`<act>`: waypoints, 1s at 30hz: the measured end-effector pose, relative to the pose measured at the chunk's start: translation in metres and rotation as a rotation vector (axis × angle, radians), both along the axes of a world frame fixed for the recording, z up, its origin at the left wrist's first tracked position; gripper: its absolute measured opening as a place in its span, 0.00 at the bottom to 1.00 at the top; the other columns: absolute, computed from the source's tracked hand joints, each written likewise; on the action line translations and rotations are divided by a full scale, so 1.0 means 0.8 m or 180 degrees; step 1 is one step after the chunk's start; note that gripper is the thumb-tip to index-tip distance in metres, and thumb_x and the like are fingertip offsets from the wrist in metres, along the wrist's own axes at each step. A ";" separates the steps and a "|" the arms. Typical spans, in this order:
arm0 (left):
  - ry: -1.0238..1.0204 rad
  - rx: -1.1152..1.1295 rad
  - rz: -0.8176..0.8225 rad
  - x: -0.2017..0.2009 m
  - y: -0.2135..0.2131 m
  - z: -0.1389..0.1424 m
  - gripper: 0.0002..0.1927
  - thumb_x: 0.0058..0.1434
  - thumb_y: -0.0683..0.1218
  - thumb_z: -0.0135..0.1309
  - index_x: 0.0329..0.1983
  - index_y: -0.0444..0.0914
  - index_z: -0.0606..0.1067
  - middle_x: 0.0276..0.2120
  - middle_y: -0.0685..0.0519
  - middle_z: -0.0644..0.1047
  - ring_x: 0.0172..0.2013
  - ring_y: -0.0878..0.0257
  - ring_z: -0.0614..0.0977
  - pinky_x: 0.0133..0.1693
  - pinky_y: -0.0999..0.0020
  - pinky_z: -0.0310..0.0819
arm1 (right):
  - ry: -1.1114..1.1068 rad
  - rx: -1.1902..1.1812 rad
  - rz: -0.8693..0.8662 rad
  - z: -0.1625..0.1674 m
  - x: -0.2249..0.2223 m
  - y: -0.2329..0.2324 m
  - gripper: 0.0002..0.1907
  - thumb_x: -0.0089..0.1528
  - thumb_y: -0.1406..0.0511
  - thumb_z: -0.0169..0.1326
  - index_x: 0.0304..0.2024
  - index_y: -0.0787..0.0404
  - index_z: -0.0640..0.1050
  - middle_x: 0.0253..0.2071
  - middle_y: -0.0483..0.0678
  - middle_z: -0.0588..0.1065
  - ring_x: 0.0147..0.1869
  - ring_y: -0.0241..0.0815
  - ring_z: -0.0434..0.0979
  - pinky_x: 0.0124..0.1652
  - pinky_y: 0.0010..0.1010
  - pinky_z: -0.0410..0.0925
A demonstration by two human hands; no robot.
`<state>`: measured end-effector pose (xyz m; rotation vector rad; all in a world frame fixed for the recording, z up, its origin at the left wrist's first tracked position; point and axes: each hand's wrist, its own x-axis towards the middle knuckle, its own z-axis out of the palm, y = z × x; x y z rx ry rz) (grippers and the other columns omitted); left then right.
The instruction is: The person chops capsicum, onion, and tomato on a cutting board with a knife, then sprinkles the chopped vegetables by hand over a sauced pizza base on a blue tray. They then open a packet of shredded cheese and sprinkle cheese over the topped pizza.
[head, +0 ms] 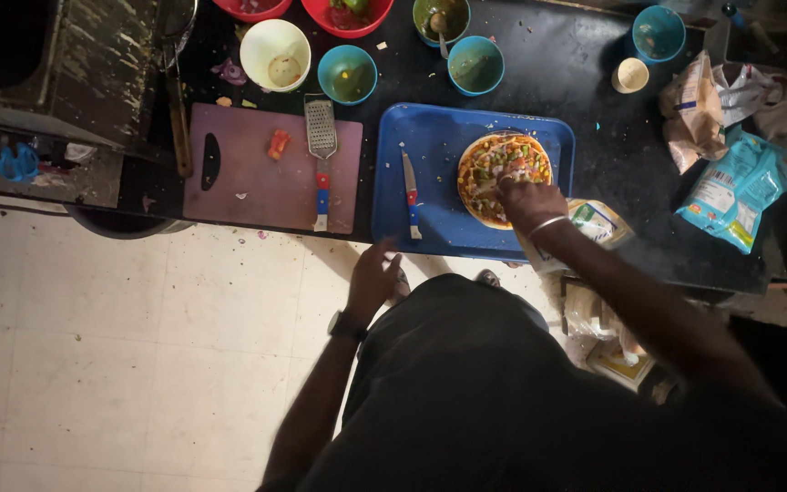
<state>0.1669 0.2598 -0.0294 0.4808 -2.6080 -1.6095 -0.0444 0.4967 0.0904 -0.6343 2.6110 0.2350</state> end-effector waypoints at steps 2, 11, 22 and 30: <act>0.0473 -0.0177 -0.0233 -0.023 0.014 0.005 0.18 0.66 0.45 0.57 0.58 0.38 0.75 0.43 0.47 0.81 0.44 0.52 0.83 0.48 0.58 0.77 | -0.0076 0.0009 -0.0073 0.001 0.014 0.009 0.20 0.72 0.49 0.41 0.52 0.53 0.76 0.38 0.57 0.82 0.39 0.56 0.85 0.39 0.46 0.76; 0.0620 -0.1053 -0.1107 -0.100 0.042 0.000 0.23 0.64 0.47 0.55 0.61 0.36 0.69 0.55 0.41 0.76 0.49 0.43 0.80 0.49 0.52 0.77 | 0.0121 -0.0237 -0.0536 -0.002 0.044 0.076 0.25 0.72 0.44 0.38 0.52 0.53 0.75 0.40 0.58 0.82 0.44 0.60 0.83 0.42 0.51 0.75; 0.0156 -0.1184 -0.1357 -0.109 0.051 -0.008 0.30 0.60 0.47 0.59 0.64 0.34 0.66 0.62 0.39 0.72 0.47 0.40 0.82 0.46 0.50 0.79 | 0.0455 -0.0148 -0.0829 -0.023 -0.013 0.137 0.24 0.72 0.46 0.39 0.54 0.53 0.74 0.41 0.60 0.81 0.42 0.63 0.84 0.39 0.52 0.76; 0.0033 -0.1324 -0.1461 -0.109 0.047 -0.007 0.34 0.58 0.48 0.61 0.66 0.34 0.64 0.62 0.40 0.72 0.45 0.40 0.83 0.45 0.49 0.79 | 0.0874 -0.0239 -0.0569 -0.020 -0.078 0.116 0.22 0.73 0.46 0.42 0.56 0.51 0.75 0.35 0.62 0.80 0.39 0.64 0.83 0.36 0.52 0.75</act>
